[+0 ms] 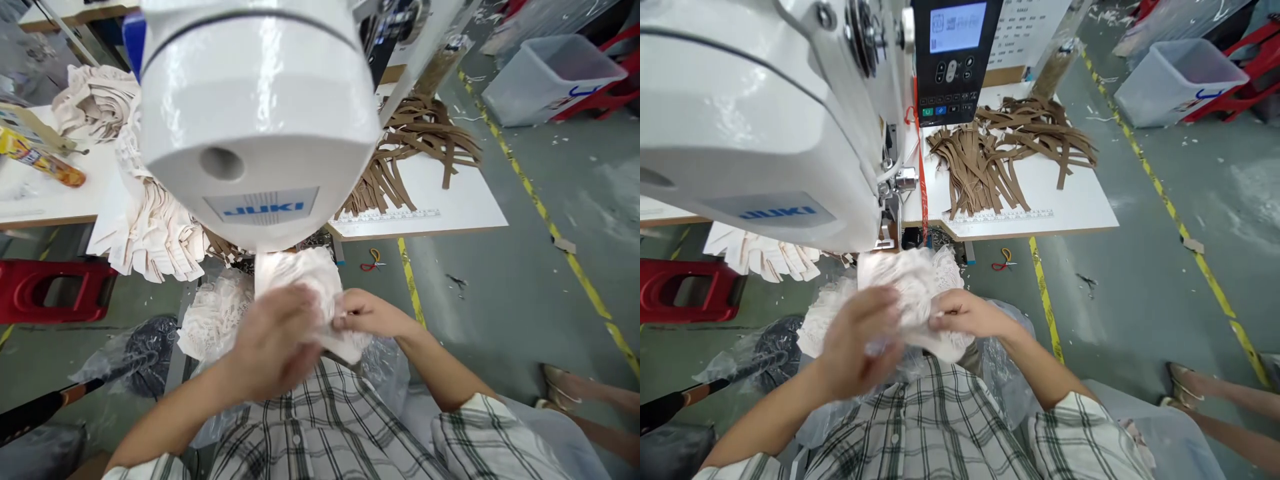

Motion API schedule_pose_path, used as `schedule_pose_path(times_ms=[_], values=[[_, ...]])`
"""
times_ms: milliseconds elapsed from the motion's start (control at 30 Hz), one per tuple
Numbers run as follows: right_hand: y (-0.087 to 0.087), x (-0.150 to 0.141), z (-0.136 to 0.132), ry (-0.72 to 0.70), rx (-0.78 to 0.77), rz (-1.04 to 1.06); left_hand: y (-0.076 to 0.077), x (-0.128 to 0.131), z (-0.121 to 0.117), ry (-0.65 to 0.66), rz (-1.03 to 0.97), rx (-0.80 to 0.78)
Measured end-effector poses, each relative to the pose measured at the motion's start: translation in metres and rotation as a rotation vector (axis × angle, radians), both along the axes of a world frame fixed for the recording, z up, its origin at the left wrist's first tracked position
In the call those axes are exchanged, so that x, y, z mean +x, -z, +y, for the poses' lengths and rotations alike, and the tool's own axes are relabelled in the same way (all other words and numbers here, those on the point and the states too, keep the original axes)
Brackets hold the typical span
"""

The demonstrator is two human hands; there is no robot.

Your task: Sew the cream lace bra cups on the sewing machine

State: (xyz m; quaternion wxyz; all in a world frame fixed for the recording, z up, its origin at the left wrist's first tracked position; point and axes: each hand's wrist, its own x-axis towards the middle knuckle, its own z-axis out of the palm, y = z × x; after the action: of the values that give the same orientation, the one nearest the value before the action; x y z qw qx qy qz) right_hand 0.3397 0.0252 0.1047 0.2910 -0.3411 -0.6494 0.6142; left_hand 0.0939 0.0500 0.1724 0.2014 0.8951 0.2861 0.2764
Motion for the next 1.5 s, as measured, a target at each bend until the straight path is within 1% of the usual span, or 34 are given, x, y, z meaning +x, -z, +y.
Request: schedule_pose_path(times_ms=[33, 67, 100, 133, 167, 233, 267, 333, 400, 467, 500, 567, 633, 700, 767, 833, 1067, 1200, 1300, 1500], values=[[-0.015, -0.003, -0.003, -0.1, 0.058, -0.029, -0.003, 0.007, -0.007, 0.166, 0.051, 0.014], [-0.03, -0.007, -0.005, -0.186, 0.1, -0.068, -0.005, 0.012, -0.011, 0.285, 0.12, 0.004], [-0.042, -0.012, -0.006, -0.247, 0.127, -0.114, -0.006, 0.016, -0.012, 0.334, 0.206, -0.044], [-0.053, -0.015, -0.007, -0.266, 0.148, -0.171, -0.005, 0.018, -0.01, 0.309, 0.307, -0.14], [-0.06, -0.019, -0.006, -0.25, 0.17, -0.232, -0.003, 0.017, -0.005, 0.254, 0.386, -0.248], [-0.067, -0.022, 0.0, -0.161, 0.226, -0.336, 0.001, 0.01, 0.01, 0.133, 0.442, -0.422], [-0.068, -0.023, 0.006, -0.105, 0.256, -0.381, 0.002, 0.005, 0.017, 0.085, 0.42, -0.462], [-0.064, -0.024, 0.02, -0.018, 0.331, -0.447, 0.001, -0.006, 0.033, 0.029, 0.332, -0.478], [-0.06, -0.025, 0.036, 0.069, 0.402, -0.474, -0.005, -0.014, 0.046, -0.051, 0.276, -0.456], [-0.057, -0.025, 0.051, 0.163, 0.447, -0.459, -0.013, -0.018, 0.056, -0.153, 0.252, -0.446], [-0.056, -0.025, 0.057, 0.203, 0.442, -0.44, -0.015, -0.019, 0.061, -0.206, 0.24, -0.452], [-0.054, -0.024, 0.068, 0.268, 0.381, -0.422, -0.017, -0.019, 0.07, -0.308, 0.207, -0.463], [-0.052, -0.023, 0.076, 0.305, 0.284, -0.417, -0.015, -0.017, 0.078, -0.388, 0.163, -0.462], [-0.05, -0.021, 0.083, 0.313, 0.191, -0.399, -0.012, -0.015, 0.085, -0.43, 0.128, -0.438], [-0.049, -0.02, 0.088, 0.303, 0.113, -0.376, -0.01, -0.012, 0.089, -0.424, 0.108, -0.412], [-0.05, -0.019, 0.091, 0.297, 0.085, -0.367, -0.009, -0.01, 0.092, -0.408, 0.088, -0.386], [-0.052, -0.017, 0.097, 0.32, 0.154, -0.379, -0.005, -0.009, 0.097, -0.39, 0.034, -0.267], [-0.053, -0.016, 0.1, 0.326, 0.171, -0.36, -0.002, -0.01, 0.1, -0.392, 0.044, -0.278], [-0.052, -0.015, 0.101, 0.334, 0.184, -0.358, -0.001, -0.011, 0.101, -0.417, 0.019, -0.301], [-0.046, -0.014, 0.105, 0.336, 0.184, -0.331, 0.0, -0.011, 0.103, -0.417, -0.023, -0.301]])
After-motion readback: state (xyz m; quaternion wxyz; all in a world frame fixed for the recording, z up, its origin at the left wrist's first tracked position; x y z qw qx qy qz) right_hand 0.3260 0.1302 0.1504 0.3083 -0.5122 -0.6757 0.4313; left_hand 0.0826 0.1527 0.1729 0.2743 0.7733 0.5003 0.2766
